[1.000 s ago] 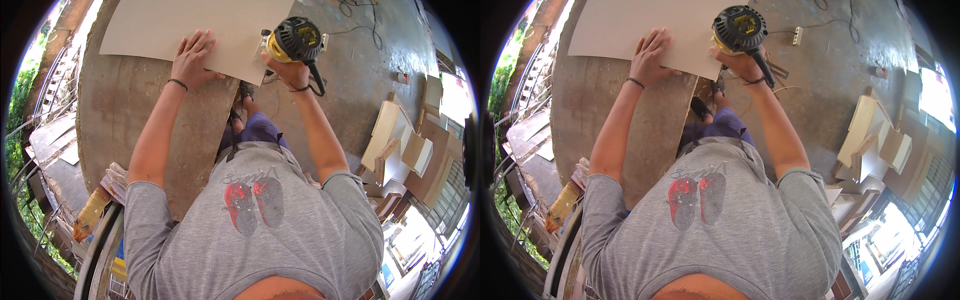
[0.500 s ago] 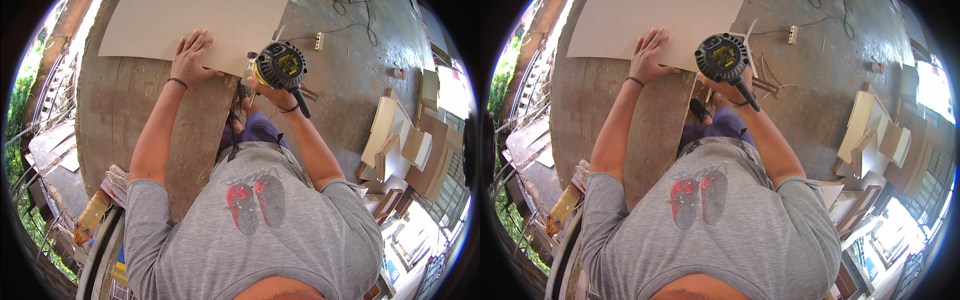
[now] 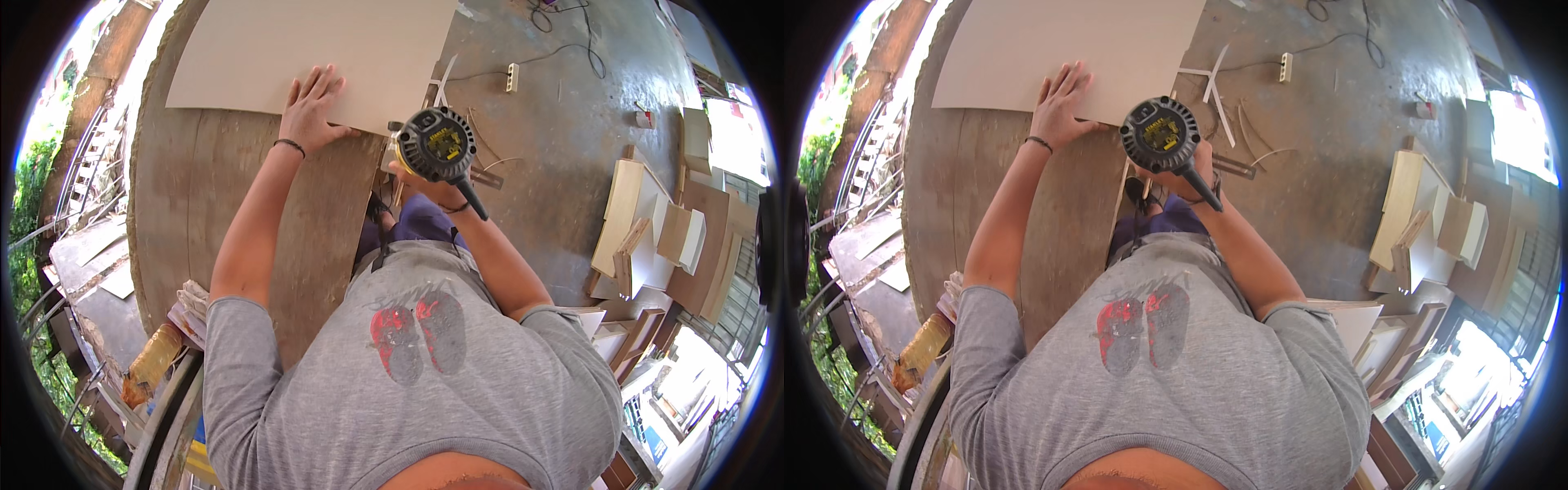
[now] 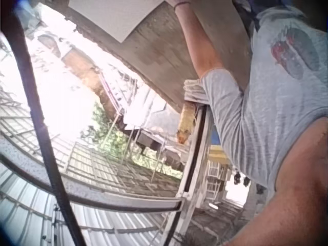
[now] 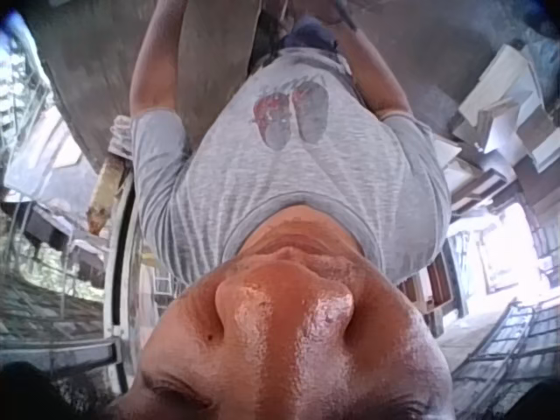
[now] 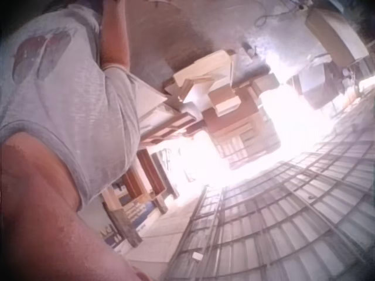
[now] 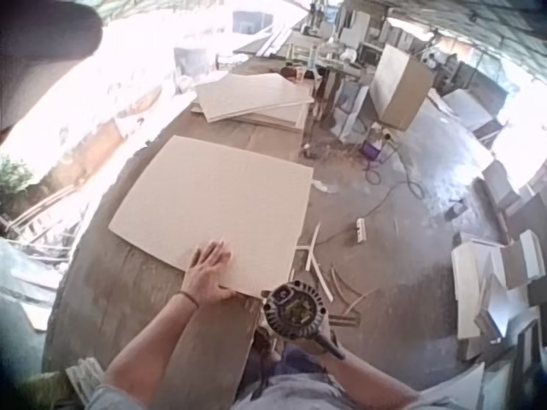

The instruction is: The person sands the edges of wooden panels using a handheld power sander, then moves the finished panels to a stack before picking up a new larger piece.

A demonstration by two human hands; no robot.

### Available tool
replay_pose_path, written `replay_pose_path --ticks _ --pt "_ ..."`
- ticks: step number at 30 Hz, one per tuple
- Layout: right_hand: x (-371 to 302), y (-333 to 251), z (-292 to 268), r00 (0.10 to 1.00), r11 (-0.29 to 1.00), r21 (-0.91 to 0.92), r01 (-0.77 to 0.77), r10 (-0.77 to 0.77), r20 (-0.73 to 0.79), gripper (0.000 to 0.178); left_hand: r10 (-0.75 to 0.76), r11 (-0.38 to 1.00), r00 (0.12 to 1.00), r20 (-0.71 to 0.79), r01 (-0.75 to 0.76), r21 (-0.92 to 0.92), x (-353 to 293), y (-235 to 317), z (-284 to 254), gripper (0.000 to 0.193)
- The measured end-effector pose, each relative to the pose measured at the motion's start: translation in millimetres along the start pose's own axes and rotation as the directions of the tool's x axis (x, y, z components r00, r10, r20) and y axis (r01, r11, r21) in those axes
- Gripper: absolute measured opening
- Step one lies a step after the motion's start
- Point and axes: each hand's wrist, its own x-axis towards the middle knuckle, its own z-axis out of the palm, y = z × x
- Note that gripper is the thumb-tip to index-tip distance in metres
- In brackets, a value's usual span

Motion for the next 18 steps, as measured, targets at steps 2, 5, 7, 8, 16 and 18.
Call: replay_pose_path --ticks 2,5,7,8,16,18 --pt "-16.1 21.0 0.6 0.999 0.996 -0.092 0.005 0.0 0.052 0.033 0.008 1.0 1.0 0.029 -0.008 -0.007 1.6 6.0 -2.8 0.091" --pt "-25.2 4.3 -22.2 0.995 0.966 -0.24 0.092 -0.101 -0.023 0.031 0.004 0.999 0.997 0.082 -0.001 -0.038 -2.3 27.8 -1.1 0.086" --pt "-24.1 -10.1 -46.5 0.992 0.975 -0.187 0.121 -0.124 -0.001 0.051 -0.016 0.992 0.996 0.089 0.027 -0.126 -3.5 58.3 6.8 0.084" --pt "-24.5 -13.2 -55.3 0.994 0.993 -0.1 0.068 -0.077 -0.082 0.053 -0.05 0.99 0.995 0.086 0.061 -0.13 0.7 78.9 10.0 0.084" --pt "-21.9 7.2 -93.7 0.957 0.984 0.094 -0.151 0.169 -0.237 0.054 -0.066 0.992 0.998 -0.009 0.065 -0.105 5.7 118.0 31.9 0.078" --pt "-21.1 15.7 -92.1 0.962 0.988 0.02 -0.15 0.151 -0.226 0.051 0.028 0.993 0.999 0.035 -0.023 -0.118 2.5 112.3 27.2 0.073"
